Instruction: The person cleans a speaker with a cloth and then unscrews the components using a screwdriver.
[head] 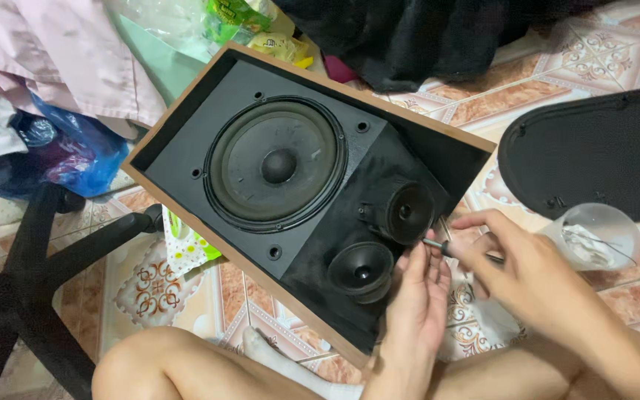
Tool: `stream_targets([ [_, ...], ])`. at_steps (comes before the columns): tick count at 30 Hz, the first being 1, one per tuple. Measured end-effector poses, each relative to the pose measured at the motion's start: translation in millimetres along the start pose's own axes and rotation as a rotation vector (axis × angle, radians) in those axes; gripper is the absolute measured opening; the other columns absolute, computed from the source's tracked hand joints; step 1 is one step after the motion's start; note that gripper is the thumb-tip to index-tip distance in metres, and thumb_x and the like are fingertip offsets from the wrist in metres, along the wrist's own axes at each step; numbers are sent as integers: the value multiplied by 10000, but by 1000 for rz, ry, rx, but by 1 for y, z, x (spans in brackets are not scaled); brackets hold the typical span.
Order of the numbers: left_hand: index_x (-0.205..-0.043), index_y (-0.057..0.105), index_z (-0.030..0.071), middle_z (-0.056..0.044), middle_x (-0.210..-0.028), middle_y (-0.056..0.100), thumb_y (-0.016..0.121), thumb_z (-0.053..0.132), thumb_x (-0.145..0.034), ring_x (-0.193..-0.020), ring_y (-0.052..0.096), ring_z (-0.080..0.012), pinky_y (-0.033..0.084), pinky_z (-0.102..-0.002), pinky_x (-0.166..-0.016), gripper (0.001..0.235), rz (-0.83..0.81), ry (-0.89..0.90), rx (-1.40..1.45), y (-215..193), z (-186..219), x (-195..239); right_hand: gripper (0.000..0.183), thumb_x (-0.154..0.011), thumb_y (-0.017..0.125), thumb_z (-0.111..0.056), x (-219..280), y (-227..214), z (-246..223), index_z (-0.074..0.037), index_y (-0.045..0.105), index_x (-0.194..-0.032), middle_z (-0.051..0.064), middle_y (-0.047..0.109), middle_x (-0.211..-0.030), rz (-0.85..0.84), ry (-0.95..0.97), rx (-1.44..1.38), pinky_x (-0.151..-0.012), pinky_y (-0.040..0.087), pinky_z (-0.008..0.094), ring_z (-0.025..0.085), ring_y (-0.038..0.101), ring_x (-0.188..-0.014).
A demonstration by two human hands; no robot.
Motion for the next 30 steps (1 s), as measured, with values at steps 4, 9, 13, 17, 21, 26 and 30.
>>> stream_targets([
  [4, -1293, 760, 99, -128, -1283, 865, 804, 51, -1073, -1013, 726, -126, 572, -249, -900, 229, 89, 26, 91, -4, -4, -5, 541, -946, 803, -320, 23, -1, -9, -188, 747, -1468, 1, 860, -1304, 184, -754, 456, -1018, 601, 375, 183, 839, -1152],
  [9, -1137, 729, 154, -140, -1240, 878, 851, 37, -1057, -1123, 761, -183, 598, -323, -993, 187, 150, -74, 203, 6, 1, 25, 539, -1139, 597, -446, -12, 1, 32, -166, 726, -696, 33, 787, -553, 161, -268, 500, -763, 555, 331, 212, 750, -570],
  [13, -1372, 761, 54, -151, -1412, 832, 755, 125, -1080, -1301, 766, -225, 600, -388, -1146, 301, -70, -103, -69, 25, 9, 36, 795, -1259, 545, -450, -27, 9, 51, 121, 680, -721, 240, 573, -499, -17, 83, -211, -463, 303, 377, 274, 433, -408],
  [17, -1432, 752, -64, -241, -1431, 814, 776, -29, -1019, -1264, 769, -301, 626, -401, -1112, 415, -28, -73, 83, 16, -3, 18, 458, -908, 879, -444, 16, -13, -1, -340, 782, -1343, -90, 929, -952, 191, -256, 397, -789, 604, 287, 114, 779, -748],
  [21, -1280, 816, -89, -286, -1293, 865, 841, 28, -983, -1170, 808, -321, 630, -398, -1102, 320, 21, -44, 52, 25, 11, 34, 423, -1039, 697, -191, 35, -6, -7, -214, 743, -1459, 2, 872, -1273, 260, -831, 519, -921, 627, 337, 178, 876, -1075],
  [26, -1285, 749, 90, -150, -1322, 831, 804, 211, -1041, -1275, 762, -254, 607, -480, -1166, 278, -91, -149, 7, 41, 19, 51, 579, -1091, 712, -490, 10, -3, 3, -130, 696, -637, 33, 535, -530, 175, -328, 428, -629, 482, 370, 148, 489, -576],
  [30, -1410, 713, 52, -193, -1437, 794, 646, 286, -1141, -1450, 718, -328, 578, -520, -1232, 363, -289, -231, -28, 54, 12, 60, 792, -1136, 541, -574, 20, -8, -16, -9, 776, -634, 212, 610, -356, 100, 79, 190, -513, 505, 344, 263, 614, -338],
])
Point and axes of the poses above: each hand's wrist, its own x-axis away from the middle knuckle, its own y-axis out of the palm, z = x × y, the point moved 7 cm from there along -x, towards the middle knuckle
